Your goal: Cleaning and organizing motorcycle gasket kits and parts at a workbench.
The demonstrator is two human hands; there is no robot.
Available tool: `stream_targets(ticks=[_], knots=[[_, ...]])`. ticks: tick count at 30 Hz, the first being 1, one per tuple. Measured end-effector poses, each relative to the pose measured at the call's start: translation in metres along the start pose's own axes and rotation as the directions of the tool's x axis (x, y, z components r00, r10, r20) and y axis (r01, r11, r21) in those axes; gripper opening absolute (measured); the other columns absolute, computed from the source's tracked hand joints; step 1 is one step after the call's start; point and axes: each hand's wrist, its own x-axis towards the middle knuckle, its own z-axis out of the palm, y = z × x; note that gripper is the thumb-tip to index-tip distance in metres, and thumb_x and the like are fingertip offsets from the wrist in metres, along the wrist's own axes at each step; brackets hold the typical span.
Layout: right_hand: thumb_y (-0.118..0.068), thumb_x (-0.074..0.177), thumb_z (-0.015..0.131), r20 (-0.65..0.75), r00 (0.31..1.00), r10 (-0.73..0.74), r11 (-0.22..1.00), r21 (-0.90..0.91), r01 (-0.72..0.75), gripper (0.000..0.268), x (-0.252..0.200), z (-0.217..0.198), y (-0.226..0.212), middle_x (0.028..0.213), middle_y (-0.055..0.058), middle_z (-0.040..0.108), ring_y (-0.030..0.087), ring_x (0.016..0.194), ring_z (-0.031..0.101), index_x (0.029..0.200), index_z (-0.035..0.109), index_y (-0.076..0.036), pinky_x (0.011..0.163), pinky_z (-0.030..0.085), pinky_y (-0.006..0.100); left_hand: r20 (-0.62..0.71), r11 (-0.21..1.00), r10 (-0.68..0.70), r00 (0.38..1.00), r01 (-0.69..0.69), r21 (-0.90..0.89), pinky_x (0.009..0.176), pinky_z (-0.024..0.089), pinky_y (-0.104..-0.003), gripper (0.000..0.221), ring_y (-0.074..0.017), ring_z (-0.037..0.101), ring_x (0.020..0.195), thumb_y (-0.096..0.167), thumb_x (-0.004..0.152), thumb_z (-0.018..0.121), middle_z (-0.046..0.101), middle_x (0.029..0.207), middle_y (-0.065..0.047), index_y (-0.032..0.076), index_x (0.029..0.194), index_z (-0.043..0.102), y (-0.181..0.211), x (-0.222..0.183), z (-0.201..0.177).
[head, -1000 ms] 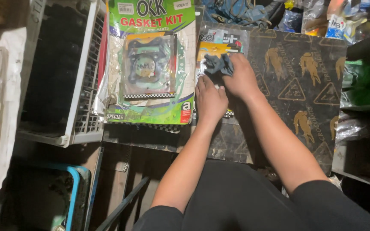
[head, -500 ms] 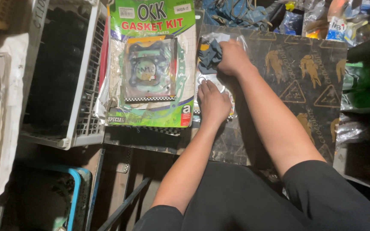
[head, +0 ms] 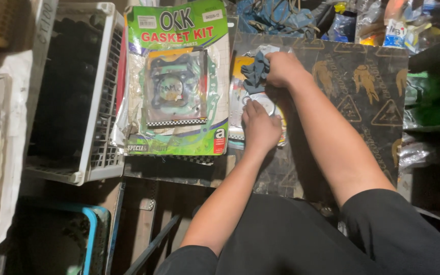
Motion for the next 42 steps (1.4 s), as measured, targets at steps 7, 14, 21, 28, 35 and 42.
stream_targets(ticks=[7,14,21,28,35,42], knots=[[-0.006,0.070,0.069,-0.001,1.000,0.007,0.999,-0.043,-0.007,0.044,-0.017,-0.008,0.055,0.108,0.023,0.074,0.048,0.096,0.067,0.114,0.073,-0.003,0.086,0.054,0.051,0.154,0.997,-0.013,0.988,0.024,-0.068,0.117,0.026,-0.059,0.080,-0.0599,0.026,0.142,0.027,0.088,0.065,0.024,0.156,-0.045,-0.024,0.142,0.035,0.036,-0.012,0.017],[-0.016,0.068,0.081,-0.155,0.988,0.010,0.989,-0.143,-0.032,0.064,-0.029,0.006,0.079,0.120,0.031,0.060,0.050,0.107,0.054,0.130,0.073,-0.008,0.095,0.048,0.050,0.200,0.998,0.060,0.978,-0.056,-0.026,0.118,0.025,-0.058,0.081,-0.0593,0.028,0.141,0.032,0.089,0.066,0.030,0.151,-0.048,-0.025,0.139,0.038,0.041,-0.016,0.030],[-0.019,0.074,0.084,-0.333,0.910,0.249,0.964,-0.009,-0.267,0.062,-0.077,0.013,0.062,0.118,0.024,0.053,0.041,0.110,0.049,0.128,0.064,0.004,0.090,0.052,0.047,0.222,0.982,-0.029,0.975,-0.014,0.190,0.102,0.032,-0.057,0.068,-0.0423,0.051,0.119,0.035,0.089,0.062,0.056,0.134,-0.027,-0.010,0.138,0.049,0.049,0.014,-0.011],[-0.038,0.080,0.090,-0.207,0.836,0.508,0.859,0.194,-0.474,0.071,-0.134,0.009,0.047,0.121,0.028,0.057,0.053,0.116,0.061,0.127,0.062,0.007,0.101,0.051,0.059,0.113,0.967,-0.026,0.993,-0.003,0.256,0.103,0.031,-0.072,0.063,-0.0423,0.049,0.120,0.018,0.082,0.075,0.055,0.127,-0.017,0.002,0.140,0.053,0.024,0.030,-0.003],[-0.046,0.081,0.086,-0.171,0.843,0.510,0.860,0.102,-0.500,0.071,-0.138,0.026,0.049,0.115,0.028,0.062,0.053,0.109,0.066,0.123,0.061,0.006,0.093,0.054,0.058,0.086,0.974,-0.033,0.996,0.013,0.227,0.097,0.039,-0.065,0.079,-0.0463,0.033,0.131,0.017,0.076,0.087,0.038,0.138,-0.021,0.002,0.143,0.048,0.032,0.032,-0.017],[-0.054,0.077,0.088,-0.110,0.813,0.571,0.815,0.196,-0.546,0.085,-0.140,0.038,0.055,0.117,0.034,0.064,0.054,0.115,0.064,0.122,0.055,0.010,0.099,0.051,0.059,0.125,0.977,-0.163,0.979,0.142,0.158,0.094,0.042,-0.068,0.105,-0.0500,0.041,0.126,0.018,0.072,0.092,0.037,0.139,-0.028,0.000,0.153,0.028,0.031,0.043,-0.023]])
